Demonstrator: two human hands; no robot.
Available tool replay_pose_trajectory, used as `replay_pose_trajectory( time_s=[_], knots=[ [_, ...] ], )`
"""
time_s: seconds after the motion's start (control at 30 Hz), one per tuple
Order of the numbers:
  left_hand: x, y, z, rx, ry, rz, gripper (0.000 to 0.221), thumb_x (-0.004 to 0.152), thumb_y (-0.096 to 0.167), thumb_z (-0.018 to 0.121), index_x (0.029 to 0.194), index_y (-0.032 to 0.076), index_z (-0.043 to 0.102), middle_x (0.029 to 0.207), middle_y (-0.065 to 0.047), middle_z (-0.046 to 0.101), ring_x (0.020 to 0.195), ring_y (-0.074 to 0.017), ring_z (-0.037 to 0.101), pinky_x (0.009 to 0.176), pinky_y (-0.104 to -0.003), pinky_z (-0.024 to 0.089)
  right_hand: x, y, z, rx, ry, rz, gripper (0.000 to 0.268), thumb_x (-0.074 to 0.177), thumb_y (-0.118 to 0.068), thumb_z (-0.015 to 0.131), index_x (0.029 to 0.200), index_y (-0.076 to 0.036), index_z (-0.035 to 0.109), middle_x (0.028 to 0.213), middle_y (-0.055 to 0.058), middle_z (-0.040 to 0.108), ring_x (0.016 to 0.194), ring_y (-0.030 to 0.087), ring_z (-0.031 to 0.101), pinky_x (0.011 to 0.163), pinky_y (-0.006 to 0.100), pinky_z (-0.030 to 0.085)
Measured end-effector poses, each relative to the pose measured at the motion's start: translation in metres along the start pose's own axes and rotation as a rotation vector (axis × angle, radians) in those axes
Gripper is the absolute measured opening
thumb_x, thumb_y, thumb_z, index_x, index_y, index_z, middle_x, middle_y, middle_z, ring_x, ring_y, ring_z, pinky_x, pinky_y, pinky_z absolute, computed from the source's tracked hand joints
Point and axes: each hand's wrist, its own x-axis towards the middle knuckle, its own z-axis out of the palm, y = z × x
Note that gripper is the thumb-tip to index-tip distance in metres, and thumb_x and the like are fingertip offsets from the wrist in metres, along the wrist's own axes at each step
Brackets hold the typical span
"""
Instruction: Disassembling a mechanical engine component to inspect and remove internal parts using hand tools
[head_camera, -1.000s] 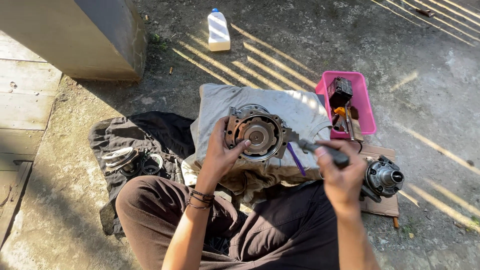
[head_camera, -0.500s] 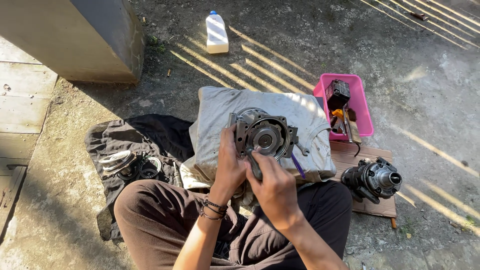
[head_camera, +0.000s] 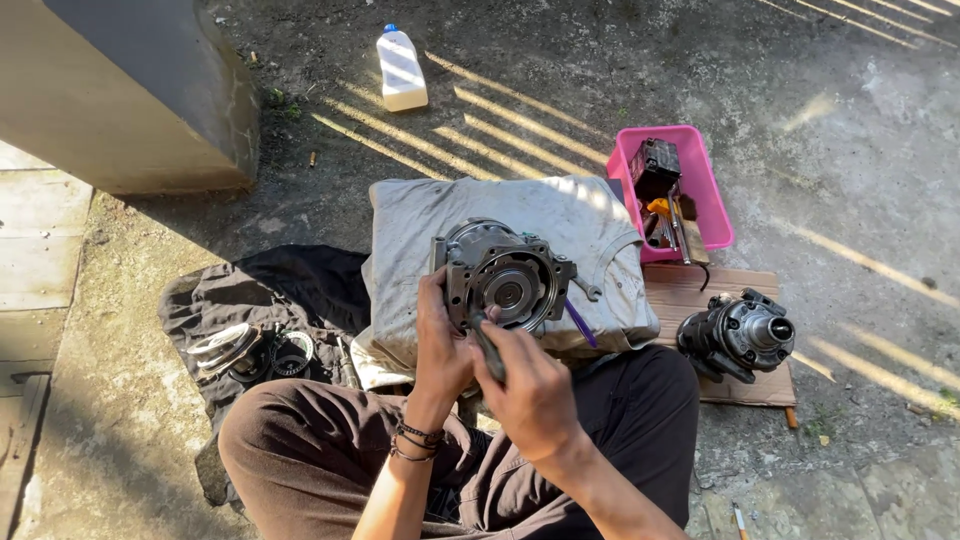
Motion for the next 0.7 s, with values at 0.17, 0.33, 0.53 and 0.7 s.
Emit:
replay_pose_trajectory(
  time_s=[0.17,0.33,0.53,0.7],
  knots=[
    [-0.008,0.004,-0.001,-0.034,0.015,-0.028,0.060,0.082,0.010,0.079,0.130,-0.002,0.047,0.108,-0.013,0.059,0.093,-0.0214,0.059,0.083,-0.034,0.051,-0.009,-0.003,-0.002,-0.018,0.027,-0.042,0.036,0.082,-0.001,0.080,0.115,0.007,0.066,0.092,0.014,0.075,0.061,0.020,0.070,0.053,0.030,0.059],
    [-0.013,0.000,0.003,-0.118,0.032,-0.082,0.056,0.088,0.009,0.074,0.133,0.000,0.044,0.113,-0.011,0.055,0.097,-0.0178,0.053,0.086,-0.031,0.047,-0.011,0.006,0.021,-0.084,0.038,-0.072,0.035,0.085,-0.003,0.079,0.117,0.006,0.067,0.093,0.014,0.073,0.058,0.022,0.067,0.052,0.031,0.056],
    [-0.011,-0.005,0.000,-0.143,0.039,-0.127,0.060,0.088,0.005,0.075,0.137,0.000,0.041,0.109,-0.011,0.061,0.089,-0.0160,0.061,0.076,-0.030,0.053,-0.001,-0.004,0.028,-0.066,-0.053,-0.038,0.033,0.089,-0.003,0.076,0.116,0.013,0.065,0.093,0.025,0.073,0.051,0.023,0.067,0.038,0.024,0.058],
    [-0.017,-0.044,-0.007,-0.119,0.018,-0.066,0.064,0.080,-0.004,0.042,0.144,-0.002,0.041,0.137,-0.018,0.053,0.124,-0.0288,0.052,0.110,-0.039,0.039,0.035,-0.024,0.006,0.063,-0.167,0.057,0.017,0.092,-0.003,0.066,0.105,0.006,0.060,0.083,0.017,0.067,0.049,0.025,0.060,0.042,0.034,0.050]
  ],
)
